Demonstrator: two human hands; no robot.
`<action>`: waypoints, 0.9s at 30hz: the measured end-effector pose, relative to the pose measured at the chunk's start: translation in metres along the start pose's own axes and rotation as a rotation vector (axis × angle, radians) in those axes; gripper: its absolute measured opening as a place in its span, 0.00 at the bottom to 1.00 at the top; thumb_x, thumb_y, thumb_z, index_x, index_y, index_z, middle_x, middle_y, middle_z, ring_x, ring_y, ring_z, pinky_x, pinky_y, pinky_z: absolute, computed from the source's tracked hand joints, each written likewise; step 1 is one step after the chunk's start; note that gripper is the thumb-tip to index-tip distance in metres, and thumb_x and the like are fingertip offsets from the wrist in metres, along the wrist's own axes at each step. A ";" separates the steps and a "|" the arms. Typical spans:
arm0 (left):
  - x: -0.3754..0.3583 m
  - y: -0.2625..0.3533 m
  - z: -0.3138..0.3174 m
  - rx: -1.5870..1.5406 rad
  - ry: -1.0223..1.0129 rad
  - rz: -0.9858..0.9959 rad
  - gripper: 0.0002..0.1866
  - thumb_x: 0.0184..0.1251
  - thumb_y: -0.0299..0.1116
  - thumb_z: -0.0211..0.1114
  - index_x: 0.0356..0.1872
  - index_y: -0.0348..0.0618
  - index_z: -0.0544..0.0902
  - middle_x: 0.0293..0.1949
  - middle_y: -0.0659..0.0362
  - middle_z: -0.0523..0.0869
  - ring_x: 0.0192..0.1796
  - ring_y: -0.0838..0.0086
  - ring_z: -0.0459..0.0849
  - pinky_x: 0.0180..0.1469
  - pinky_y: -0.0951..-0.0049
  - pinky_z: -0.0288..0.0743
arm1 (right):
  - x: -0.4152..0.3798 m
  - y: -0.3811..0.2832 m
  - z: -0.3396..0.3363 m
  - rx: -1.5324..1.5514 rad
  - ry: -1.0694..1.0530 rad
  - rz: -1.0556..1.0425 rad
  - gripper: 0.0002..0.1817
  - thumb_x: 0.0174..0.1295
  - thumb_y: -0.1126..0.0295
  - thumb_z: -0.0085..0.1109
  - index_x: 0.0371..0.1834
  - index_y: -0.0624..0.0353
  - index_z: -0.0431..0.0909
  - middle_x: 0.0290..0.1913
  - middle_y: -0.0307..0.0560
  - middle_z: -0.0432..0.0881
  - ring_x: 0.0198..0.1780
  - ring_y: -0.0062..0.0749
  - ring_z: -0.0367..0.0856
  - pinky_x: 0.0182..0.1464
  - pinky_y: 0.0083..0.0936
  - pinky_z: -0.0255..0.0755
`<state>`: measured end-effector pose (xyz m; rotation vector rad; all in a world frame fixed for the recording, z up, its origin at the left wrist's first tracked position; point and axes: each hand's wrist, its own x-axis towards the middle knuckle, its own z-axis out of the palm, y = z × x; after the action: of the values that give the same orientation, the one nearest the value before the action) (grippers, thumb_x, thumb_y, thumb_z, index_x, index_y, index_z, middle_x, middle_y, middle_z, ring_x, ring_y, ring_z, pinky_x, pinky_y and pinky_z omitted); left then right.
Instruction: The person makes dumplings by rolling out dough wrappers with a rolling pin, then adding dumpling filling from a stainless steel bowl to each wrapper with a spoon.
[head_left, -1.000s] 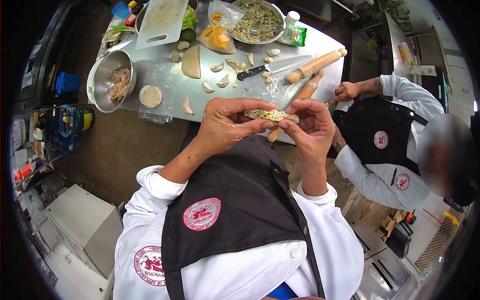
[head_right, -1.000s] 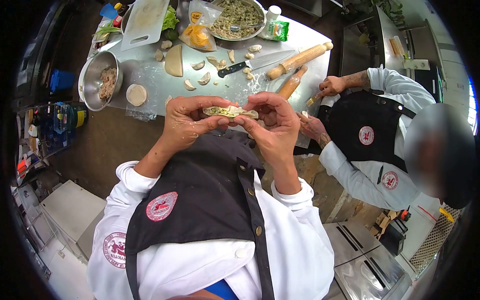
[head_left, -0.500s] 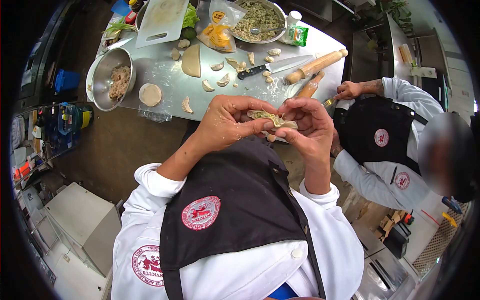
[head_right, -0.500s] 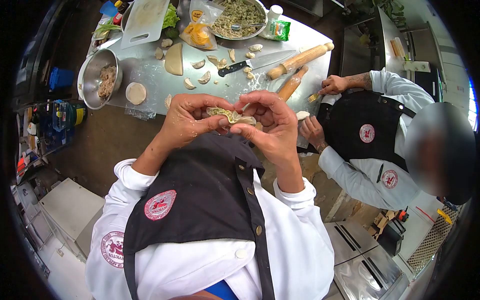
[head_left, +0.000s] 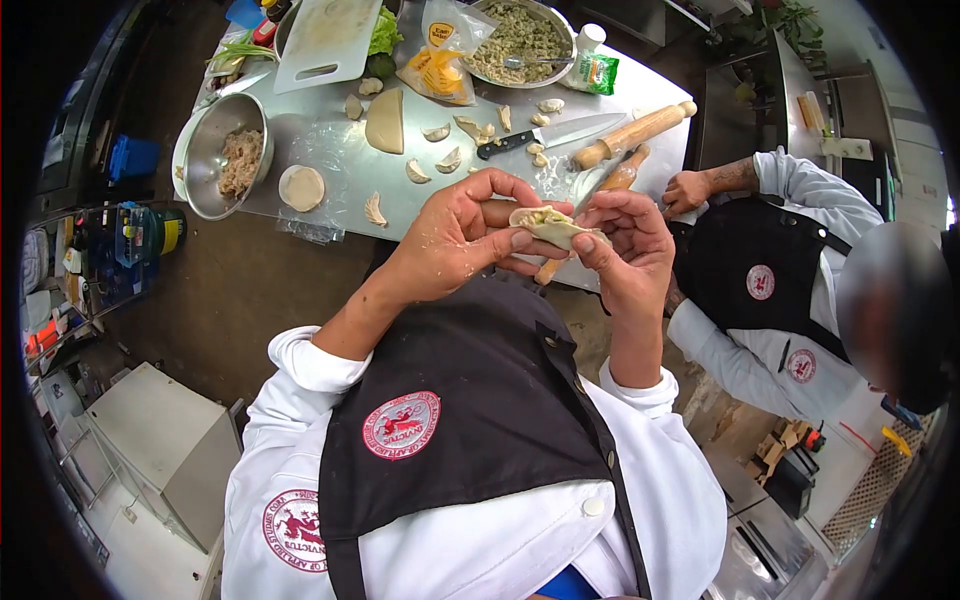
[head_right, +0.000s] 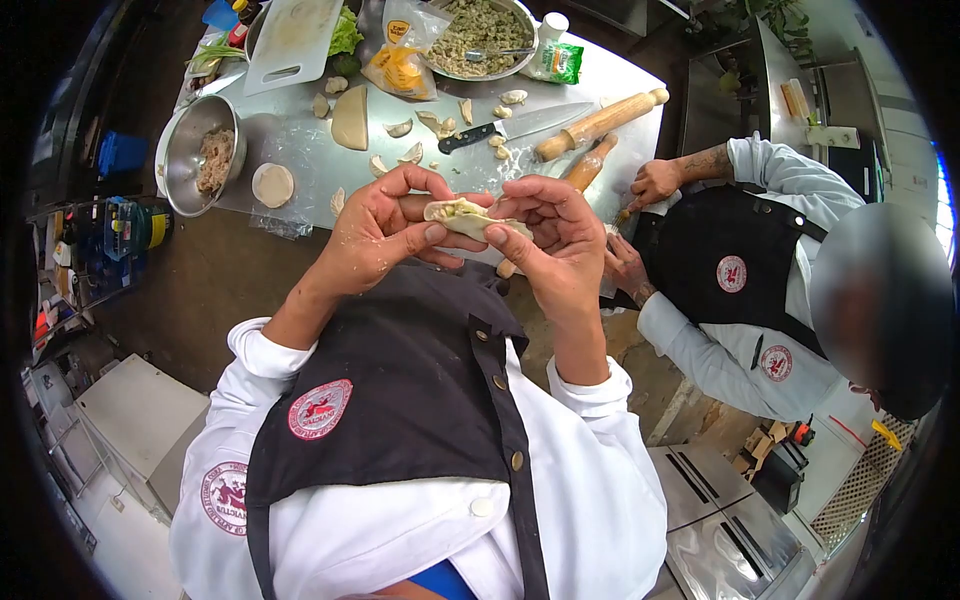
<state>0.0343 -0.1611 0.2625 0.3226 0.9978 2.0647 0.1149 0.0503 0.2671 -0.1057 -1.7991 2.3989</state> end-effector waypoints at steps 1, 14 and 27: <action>0.000 0.000 0.000 0.001 0.000 0.001 0.18 0.76 0.23 0.65 0.62 0.37 0.71 0.64 0.40 0.83 0.57 0.59 0.90 0.55 0.61 0.91 | 0.001 0.000 0.001 0.000 -0.001 -0.001 0.25 0.59 0.84 0.75 0.60 0.68 0.77 0.47 0.49 0.87 0.50 0.27 0.88 0.55 0.22 0.82; -0.006 0.003 -0.002 0.058 0.004 0.044 0.10 0.74 0.21 0.67 0.53 0.31 0.81 0.53 0.43 0.90 0.47 0.63 0.93 0.46 0.69 0.92 | 0.001 -0.009 0.011 0.054 -0.094 0.046 0.33 0.61 0.81 0.75 0.69 0.69 0.72 0.46 0.51 0.89 0.50 0.27 0.88 0.51 0.21 0.83; -0.006 -0.014 0.003 0.271 0.070 0.219 0.19 0.68 0.19 0.72 0.59 0.34 0.84 0.55 0.45 0.90 0.51 0.68 0.92 0.51 0.75 0.89 | -0.002 -0.015 0.015 -0.217 0.005 0.007 0.29 0.64 0.81 0.72 0.68 0.68 0.73 0.45 0.52 0.91 0.50 0.29 0.89 0.55 0.22 0.81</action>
<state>0.0476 -0.1587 0.2544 0.5226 1.3397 2.1473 0.1162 0.0397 0.2855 -0.1412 -2.0537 2.1978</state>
